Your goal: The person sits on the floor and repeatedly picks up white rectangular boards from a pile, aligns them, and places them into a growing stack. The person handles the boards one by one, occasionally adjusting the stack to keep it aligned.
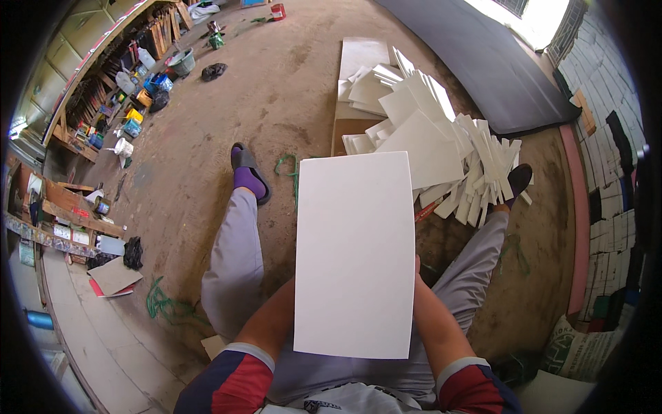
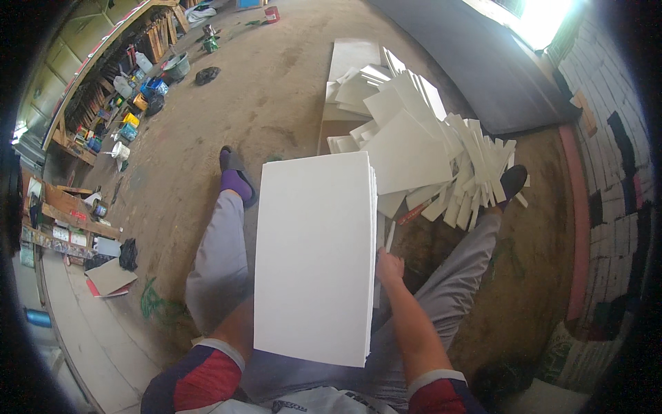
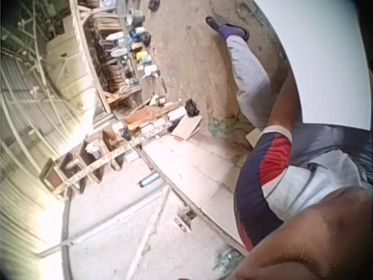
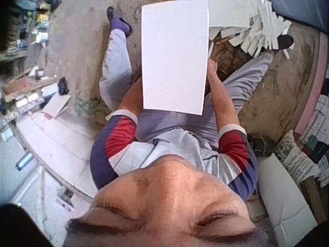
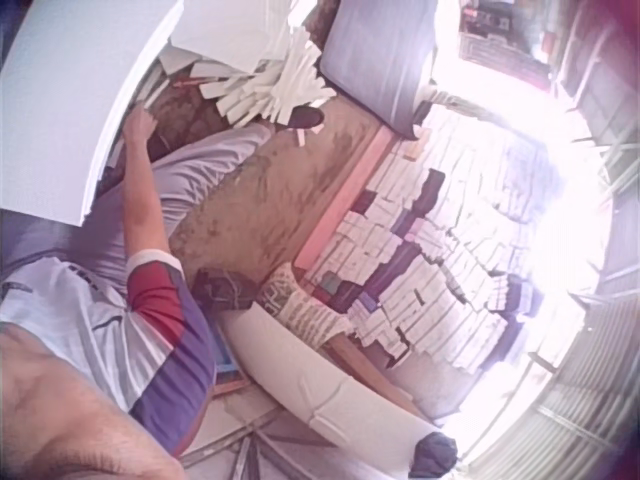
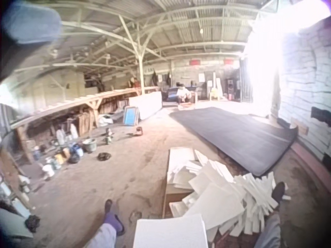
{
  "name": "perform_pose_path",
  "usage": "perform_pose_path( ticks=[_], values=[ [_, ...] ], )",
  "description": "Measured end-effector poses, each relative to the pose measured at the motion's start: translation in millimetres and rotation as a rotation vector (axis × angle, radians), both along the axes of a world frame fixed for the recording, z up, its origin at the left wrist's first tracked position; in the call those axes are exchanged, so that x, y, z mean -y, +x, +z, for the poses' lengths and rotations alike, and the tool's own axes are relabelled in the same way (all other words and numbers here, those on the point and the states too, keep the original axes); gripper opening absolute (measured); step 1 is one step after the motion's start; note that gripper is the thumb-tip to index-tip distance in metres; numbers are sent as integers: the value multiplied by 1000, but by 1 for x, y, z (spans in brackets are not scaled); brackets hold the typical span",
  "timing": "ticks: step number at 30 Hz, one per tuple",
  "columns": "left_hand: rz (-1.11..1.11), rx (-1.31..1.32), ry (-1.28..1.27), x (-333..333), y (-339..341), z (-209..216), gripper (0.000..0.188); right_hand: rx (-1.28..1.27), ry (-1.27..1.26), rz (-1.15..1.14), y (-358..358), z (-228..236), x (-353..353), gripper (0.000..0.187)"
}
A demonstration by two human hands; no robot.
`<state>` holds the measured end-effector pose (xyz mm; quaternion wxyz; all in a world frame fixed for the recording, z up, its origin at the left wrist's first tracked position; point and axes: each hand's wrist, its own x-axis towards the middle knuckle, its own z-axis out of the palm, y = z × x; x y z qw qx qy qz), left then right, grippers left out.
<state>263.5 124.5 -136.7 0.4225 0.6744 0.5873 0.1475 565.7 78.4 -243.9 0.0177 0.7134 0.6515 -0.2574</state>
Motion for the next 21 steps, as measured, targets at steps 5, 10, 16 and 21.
perform_pose_path(
  ticks=[5,10,16,21],
  values=[
    [-24,-11,-5,11,-6,10,56,-154,102,-68,4,-25,18,25],
    [-47,-9,-20,20,-7,12,55,-90,115,-89,11,-52,28,23],
    [-29,-27,-42,38,-21,15,54,-229,-140,-363,-12,14,10,25],
    [-32,-38,-55,39,-22,11,54,-129,-162,-76,-7,40,15,30]
  ],
)
